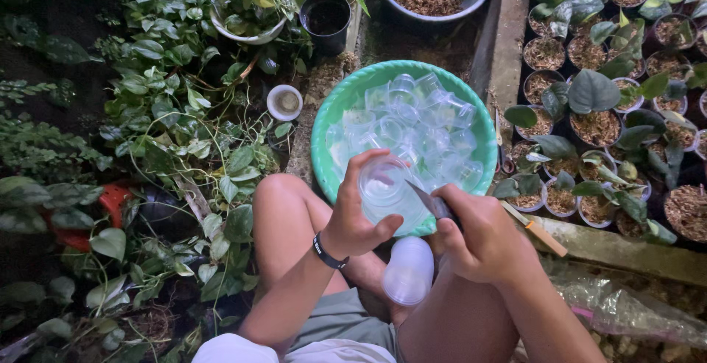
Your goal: The person sits on the ground and uses a knife to cut the bottoms off clear plastic cups. They hold each cup in one hand and rotate it while cutting with the other, then place the cut pieces into a green basin.
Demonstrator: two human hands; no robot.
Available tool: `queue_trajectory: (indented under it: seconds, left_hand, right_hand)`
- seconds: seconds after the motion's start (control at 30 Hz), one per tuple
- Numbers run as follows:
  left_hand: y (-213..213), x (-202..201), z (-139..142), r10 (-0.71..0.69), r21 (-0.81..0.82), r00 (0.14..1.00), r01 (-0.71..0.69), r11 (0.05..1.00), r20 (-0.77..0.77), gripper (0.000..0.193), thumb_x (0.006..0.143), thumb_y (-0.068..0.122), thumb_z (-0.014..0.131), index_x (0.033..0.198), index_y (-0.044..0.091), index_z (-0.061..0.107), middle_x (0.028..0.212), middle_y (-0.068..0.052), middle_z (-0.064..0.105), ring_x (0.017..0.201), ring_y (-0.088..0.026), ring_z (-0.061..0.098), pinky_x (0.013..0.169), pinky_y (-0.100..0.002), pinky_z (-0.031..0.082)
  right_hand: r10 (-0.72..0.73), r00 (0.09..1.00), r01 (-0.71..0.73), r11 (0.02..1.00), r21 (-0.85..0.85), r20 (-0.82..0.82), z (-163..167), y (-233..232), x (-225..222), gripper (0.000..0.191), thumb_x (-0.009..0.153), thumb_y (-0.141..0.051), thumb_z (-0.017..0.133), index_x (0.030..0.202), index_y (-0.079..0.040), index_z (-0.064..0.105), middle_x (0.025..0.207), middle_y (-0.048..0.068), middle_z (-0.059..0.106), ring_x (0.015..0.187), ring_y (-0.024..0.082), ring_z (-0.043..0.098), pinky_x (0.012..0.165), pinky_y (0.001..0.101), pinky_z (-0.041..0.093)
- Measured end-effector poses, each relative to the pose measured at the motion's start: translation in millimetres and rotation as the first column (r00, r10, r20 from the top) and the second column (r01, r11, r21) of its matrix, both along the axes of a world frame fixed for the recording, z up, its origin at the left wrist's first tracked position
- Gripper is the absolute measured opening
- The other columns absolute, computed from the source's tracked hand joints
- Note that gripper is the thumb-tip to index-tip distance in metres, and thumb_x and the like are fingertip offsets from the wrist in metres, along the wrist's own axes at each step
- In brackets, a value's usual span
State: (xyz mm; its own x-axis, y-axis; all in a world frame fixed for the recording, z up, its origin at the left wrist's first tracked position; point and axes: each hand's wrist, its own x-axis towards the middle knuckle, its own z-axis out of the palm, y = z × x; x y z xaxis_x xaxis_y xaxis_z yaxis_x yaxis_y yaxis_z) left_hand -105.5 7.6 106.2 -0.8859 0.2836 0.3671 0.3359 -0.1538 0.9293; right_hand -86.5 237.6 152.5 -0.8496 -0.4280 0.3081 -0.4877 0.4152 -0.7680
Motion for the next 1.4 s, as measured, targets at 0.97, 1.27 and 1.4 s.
queue_trajectory:
  seconds: [0.97, 1.27, 1.4]
  left_hand:
    - [7, 2, -1, 0.105, -0.052, 0.994, -0.107, 0.993, -0.027, 0.087, 0.094, 0.059, 0.075, 0.150, 0.003, 0.039, 0.139, -0.015, 0.065, 0.130, -0.023, 0.064, 0.113, -0.036, 0.052]
    - [12, 2, 2, 0.134, -0.071, 0.991, -0.135, 0.988, -0.009, 0.082, 0.094, 0.054, 0.076, 0.148, 0.002, 0.042, 0.131, -0.013, 0.067, 0.124, -0.022, 0.067, 0.108, -0.035, 0.054]
    - [6, 8, 6, 0.139, -0.068, 0.990, -0.138, 0.988, 0.012, 0.079, 0.095, 0.052, 0.076, 0.146, 0.001, 0.046, 0.130, -0.012, 0.067, 0.123, -0.021, 0.066, 0.109, -0.034, 0.052]
  right_hand:
    - [-0.003, 0.995, 0.023, 0.982, 0.188, -0.102, 1, -9, 4, 0.030, 0.089, -0.031, 0.057, 0.098, -0.003, 0.056, 0.073, 0.019, 0.060, 0.068, 0.044, 0.063, 0.059, 0.0493, 0.049]
    - [-0.006, 0.991, 0.037, 0.972, 0.233, -0.132, 0, -5, 2, 0.028, 0.090, -0.031, 0.058, 0.091, -0.003, 0.054, 0.068, 0.016, 0.058, 0.062, 0.041, 0.062, 0.056, 0.0479, 0.049]
    - [0.011, 0.982, 0.033, 0.972, 0.232, -0.189, 2, -8, 4, 0.026, 0.089, -0.027, 0.059, 0.093, -0.002, 0.053, 0.073, 0.015, 0.058, 0.063, 0.040, 0.062, 0.055, 0.0474, 0.049]
